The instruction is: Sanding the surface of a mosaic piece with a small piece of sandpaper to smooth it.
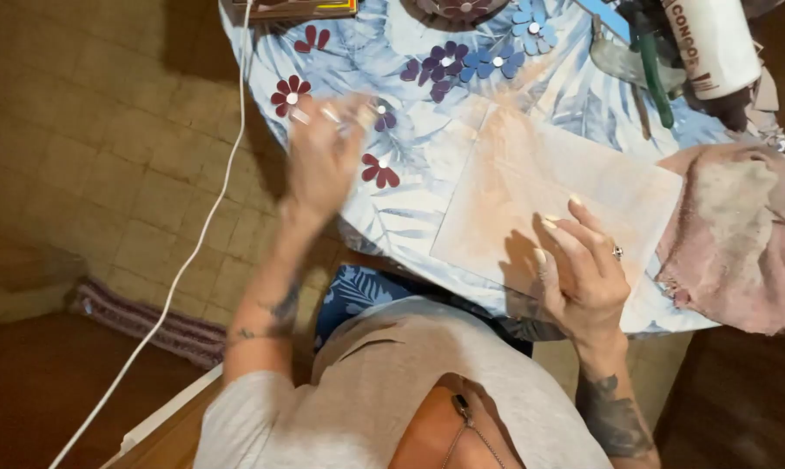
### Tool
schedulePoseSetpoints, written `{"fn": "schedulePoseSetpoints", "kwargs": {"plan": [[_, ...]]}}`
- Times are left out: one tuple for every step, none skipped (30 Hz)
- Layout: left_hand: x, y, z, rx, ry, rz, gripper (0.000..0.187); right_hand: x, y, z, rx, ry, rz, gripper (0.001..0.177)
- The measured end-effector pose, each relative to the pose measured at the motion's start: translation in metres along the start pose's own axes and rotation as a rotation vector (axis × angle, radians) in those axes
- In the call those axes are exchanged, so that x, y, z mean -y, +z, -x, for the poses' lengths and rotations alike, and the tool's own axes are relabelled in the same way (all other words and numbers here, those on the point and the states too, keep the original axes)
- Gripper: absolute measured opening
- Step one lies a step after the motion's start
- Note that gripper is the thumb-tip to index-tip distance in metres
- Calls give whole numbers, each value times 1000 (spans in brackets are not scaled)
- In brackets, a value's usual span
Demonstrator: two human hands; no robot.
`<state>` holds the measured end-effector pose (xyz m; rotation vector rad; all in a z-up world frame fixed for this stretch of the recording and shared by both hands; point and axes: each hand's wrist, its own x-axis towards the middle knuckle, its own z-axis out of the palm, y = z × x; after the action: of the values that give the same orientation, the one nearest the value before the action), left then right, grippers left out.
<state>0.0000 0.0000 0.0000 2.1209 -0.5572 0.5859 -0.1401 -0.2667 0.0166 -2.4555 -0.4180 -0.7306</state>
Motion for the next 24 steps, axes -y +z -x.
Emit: {"fn": "schedulePoseSetpoints", "kwargs": {"plan": [[6,-4,-8,-2,2,-4,19,4,-4,-2,-3,-3,-2,26],[11,-7,-16,24,-83,-223,16,8,-9,-3,-15,13,-21,22],[16,-10,-25,53,-164,-442,16,12,-14,-5,-29,32,-38,17],[28,-9,-29,52,-158,-444,16,12,-15,-4,-36,32,-39,17],[41,-8,-32,73,-162,-539,20,12,-17,-2,-53,57,-58,16],[54,-7,-35,94,-165,-634,26,13,-18,0,-71,82,-78,16],[60,-2,-38,97,-161,-631,26,12,-19,0,-73,86,-75,16],[67,2,-41,141,-250,-758,27,12,-19,1,-77,85,-95,14],[74,7,-45,185,-337,-881,30,12,-19,1,-83,83,-112,13],[82,12,-47,186,-330,-877,30,11,-19,2,-87,86,-106,13],[90,17,-47,175,-344,-928,29,11,-20,3,-77,97,-113,11],[99,21,-46,163,-357,-980,28,12,-20,5,-68,109,-119,9],[101,24,-47,167,-358,-975,28,10,-20,6,-65,112,-115,9],[104,27,-48,170,-355,-1005,22,10,-20,7,-59,106,-116,9],[106,28,-50,170,-354,-1036,19,9,-20,8,-54,97,-119,8],[111,31,-50,172,-356,-1034,19,10,-21,8,-51,98,-117,8],[115,32,-50,149,-327,-1060,18,10,-21,8,-46,103,-118,8],[120,33,-50,125,-298,-1086,17,11,-21,8,-41,108,-119,8],[119,32,-50,124,-300,-1085,17,12,-20,7,-40,106,-119,8],[118,32,-51,137,-317,-1068,19,12,-19,7,-40,103,-135,9],[118,32,-49,153,-335,-1049,23,14,-19,7,-38,102,-151,9],[100,27,-47,154,-337,-1047,23,15,-17,7,-35,102,-151,9],[83,22,-45,153,-293,-1015,23,16,-15,7,-32,113,-161,9],[66,17,-43,152,-250,-982,24,17,-14,7,-30,125,-172,10]]}}
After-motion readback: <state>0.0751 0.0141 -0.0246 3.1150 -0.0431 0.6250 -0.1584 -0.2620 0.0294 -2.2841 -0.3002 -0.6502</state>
